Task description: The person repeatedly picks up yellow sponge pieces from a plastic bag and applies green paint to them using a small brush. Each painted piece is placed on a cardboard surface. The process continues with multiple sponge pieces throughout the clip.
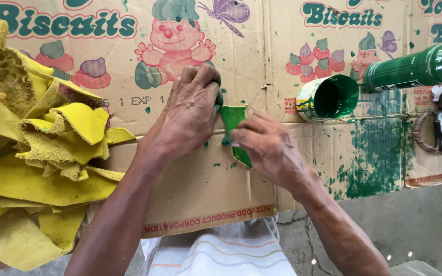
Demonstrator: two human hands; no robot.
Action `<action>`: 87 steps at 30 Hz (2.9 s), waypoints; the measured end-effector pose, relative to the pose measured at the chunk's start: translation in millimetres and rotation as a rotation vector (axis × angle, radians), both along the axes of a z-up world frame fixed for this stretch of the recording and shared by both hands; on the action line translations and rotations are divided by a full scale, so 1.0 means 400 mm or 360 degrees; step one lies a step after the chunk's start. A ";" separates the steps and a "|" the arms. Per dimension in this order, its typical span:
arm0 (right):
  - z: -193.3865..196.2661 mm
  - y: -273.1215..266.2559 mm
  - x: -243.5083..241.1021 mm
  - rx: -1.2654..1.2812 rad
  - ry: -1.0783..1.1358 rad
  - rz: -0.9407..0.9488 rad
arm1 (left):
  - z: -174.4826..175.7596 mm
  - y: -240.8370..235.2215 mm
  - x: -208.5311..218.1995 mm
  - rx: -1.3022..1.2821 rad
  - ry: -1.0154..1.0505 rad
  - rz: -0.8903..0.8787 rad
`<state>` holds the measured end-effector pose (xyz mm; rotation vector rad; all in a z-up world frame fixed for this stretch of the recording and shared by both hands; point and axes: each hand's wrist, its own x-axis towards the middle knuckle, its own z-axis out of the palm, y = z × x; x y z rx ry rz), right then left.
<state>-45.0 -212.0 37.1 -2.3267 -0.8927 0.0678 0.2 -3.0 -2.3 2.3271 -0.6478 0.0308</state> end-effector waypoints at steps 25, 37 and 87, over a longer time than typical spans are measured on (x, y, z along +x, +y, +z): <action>0.006 0.003 0.029 -0.0046 -0.0048 -0.0077 | 0.012 0.009 0.022 0.0048 -0.0073 0.0014; 0.006 -0.005 -0.058 -0.0090 0.0081 -0.0080 | 0.033 0.006 0.016 -0.0281 0.0147 0.0017; -0.002 -0.021 0.029 0.0015 0.0151 0.0138 | 0.020 -0.013 0.037 -0.0480 0.0273 0.0124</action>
